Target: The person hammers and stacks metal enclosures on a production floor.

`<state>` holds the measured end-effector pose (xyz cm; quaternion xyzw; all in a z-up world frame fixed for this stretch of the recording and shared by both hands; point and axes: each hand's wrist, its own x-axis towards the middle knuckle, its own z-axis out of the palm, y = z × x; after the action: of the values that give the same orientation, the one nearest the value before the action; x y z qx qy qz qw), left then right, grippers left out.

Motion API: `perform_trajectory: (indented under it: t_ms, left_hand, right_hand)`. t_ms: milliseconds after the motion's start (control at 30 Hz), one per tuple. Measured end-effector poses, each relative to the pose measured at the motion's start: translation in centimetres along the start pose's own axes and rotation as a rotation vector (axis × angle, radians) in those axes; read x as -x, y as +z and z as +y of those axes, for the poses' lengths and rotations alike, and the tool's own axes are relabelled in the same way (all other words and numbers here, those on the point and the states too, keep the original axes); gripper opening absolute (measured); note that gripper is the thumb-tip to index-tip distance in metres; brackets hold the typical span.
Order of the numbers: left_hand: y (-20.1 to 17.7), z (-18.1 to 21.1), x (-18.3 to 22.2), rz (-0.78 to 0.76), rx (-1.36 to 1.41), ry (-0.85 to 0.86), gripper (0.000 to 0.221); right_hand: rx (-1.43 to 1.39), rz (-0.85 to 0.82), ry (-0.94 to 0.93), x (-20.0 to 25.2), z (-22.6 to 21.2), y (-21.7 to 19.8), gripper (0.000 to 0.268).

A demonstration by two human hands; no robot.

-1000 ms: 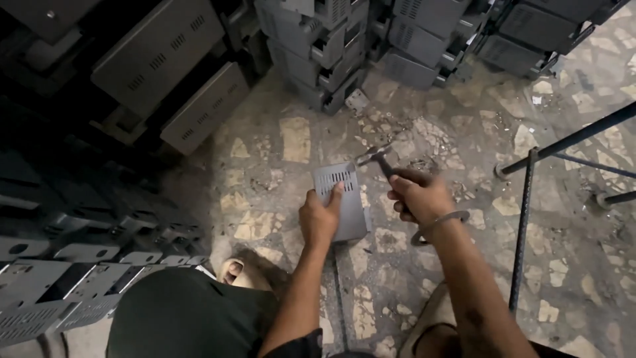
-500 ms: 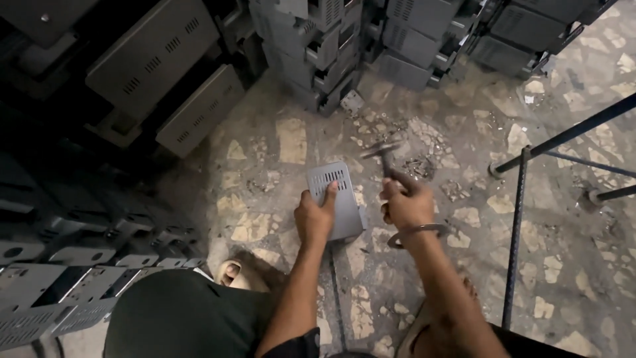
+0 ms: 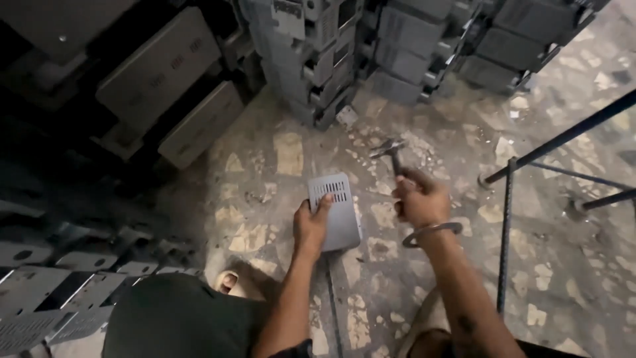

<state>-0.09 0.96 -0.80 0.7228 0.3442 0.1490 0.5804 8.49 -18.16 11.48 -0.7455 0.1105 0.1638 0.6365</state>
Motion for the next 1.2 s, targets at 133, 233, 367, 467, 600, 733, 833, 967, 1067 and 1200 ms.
perform_trajectory:
  t_ms: [133, 233, 367, 467, 600, 733, 833, 967, 1067, 1200]
  left_hand:
    - [-0.2, 1.2, -0.2, -0.242, 0.425, 0.098, 0.048]
    - [-0.8, 4.3, -2.0, -0.414, 0.508, 0.204, 0.042]
    - [-3.7, 11.5, 0.8, -0.61, 0.662, 0.176, 0.044]
    - [-4.1, 13.5, 2.5, -0.723, 0.79, 0.2, 0.051]
    - [-3.6, 14.2, 3.2, -0.852, 0.898, 0.241, 0.062]
    - [-4.0, 15.7, 4.8, -0.999, 0.936, 0.332, 0.067]
    - [-4.0, 16.5, 5.8, -0.968, 0.985, 0.302, 0.074]
    - [-2.3, 13.5, 4.5, -0.81, 0.912, 0.28, 0.081]
    - [-3.0, 15.3, 6.0, -0.699, 0.989, 0.163, 0.079]
    - [-3.0, 15.9, 6.3, -0.862, 0.989, 0.209, 0.088]
  right_hand:
    - [-0.012, 0.117, -0.117, 1.8, -4.0, -4.0, 0.036]
    - [-0.005, 0.176, -0.17, 3.1, -6.0, -7.5, 0.038]
    - [-0.052, 0.212, -0.27, 7.7, -9.2, -10.2, 0.042]
    - [-0.075, 0.213, -0.339, 12.8, -11.6, -10.6, 0.043]
    - [-0.188, 0.237, -0.493, 17.0, -12.7, -10.0, 0.047]
    - [-0.11, 0.307, -0.674, 19.0, -12.6, -9.6, 0.052]
    - [-0.126, 0.321, -0.744, 20.1, -13.1, -9.3, 0.054]
    - [-0.193, 0.27, -0.807, 20.0, -12.9, -9.4, 0.052]
    - [-0.321, 0.248, -0.818, 19.9, -12.6, -9.5, 0.057]
    - [-0.239, 0.301, -0.847, 20.6, -12.9, -9.4, 0.058]
